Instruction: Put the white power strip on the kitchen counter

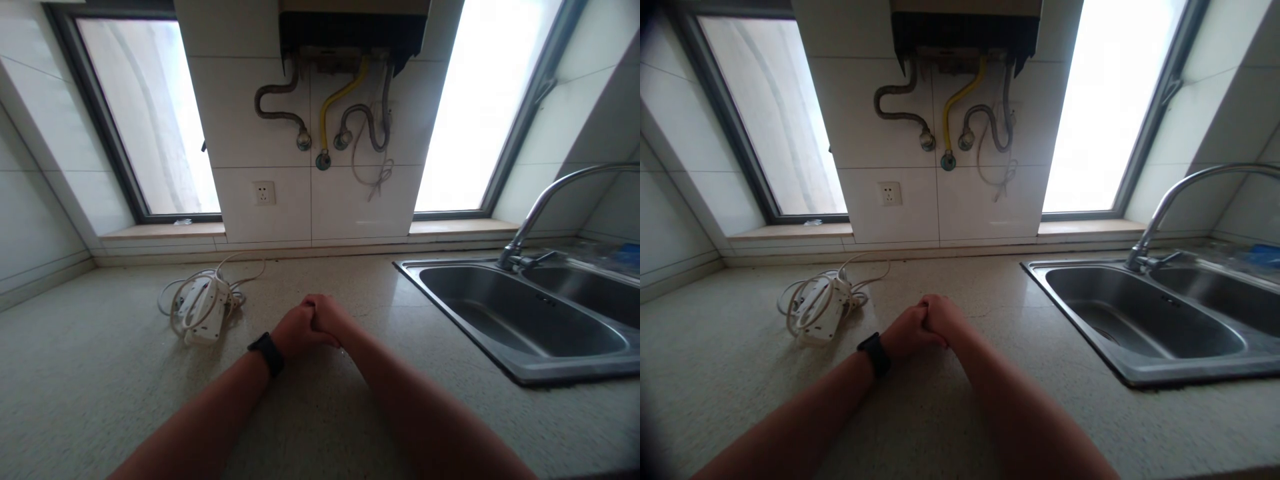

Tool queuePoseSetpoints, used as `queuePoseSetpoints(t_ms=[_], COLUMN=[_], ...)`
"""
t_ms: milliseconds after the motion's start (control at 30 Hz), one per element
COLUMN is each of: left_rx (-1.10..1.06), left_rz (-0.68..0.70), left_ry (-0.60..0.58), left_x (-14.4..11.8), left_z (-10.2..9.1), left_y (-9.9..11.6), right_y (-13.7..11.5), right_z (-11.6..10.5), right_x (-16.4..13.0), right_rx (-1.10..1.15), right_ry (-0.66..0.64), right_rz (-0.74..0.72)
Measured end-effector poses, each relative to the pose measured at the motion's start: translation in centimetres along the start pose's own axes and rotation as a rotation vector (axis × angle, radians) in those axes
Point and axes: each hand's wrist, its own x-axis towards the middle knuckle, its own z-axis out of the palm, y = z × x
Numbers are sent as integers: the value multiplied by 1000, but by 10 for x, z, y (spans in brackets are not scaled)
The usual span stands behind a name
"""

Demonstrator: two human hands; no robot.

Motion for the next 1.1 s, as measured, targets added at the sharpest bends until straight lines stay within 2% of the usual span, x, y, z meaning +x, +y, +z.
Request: queuePoseSetpoints(t_ms=[200,300,367,567,700,833,933,1000,1100], left_rx=[-10,-60,-78,-53,-137,-170,-117,-82,-7], left_rz=[24,66,93,33,60,124,116,81,28], left_ry=[81,100,72,-138,-185,-227,-209,-169,-65], left_x=[0,2,3,3,4,6,7,6,4], left_z=[2,1,-1,-5,-5,-6,-6,-3,3], left_y=[5,6,5,-11,-21,-24,-22,-20,-18], right_y=[-25,-27,-23,-3,2,2,4,6,7], right_z=[-9,-10,-9,0,-3,-12,-13,-10,-4], right_x=[-15,-15,-13,3,8,6,5,6,6], right_rx=[-139,-185,-196,-161,-142,-116,-71,-61,-92], right_ry=[124,147,141,-46,-141,-240,-271,-236,-92], right_rz=[79,107,111,128,114,5,-78,-22,77])
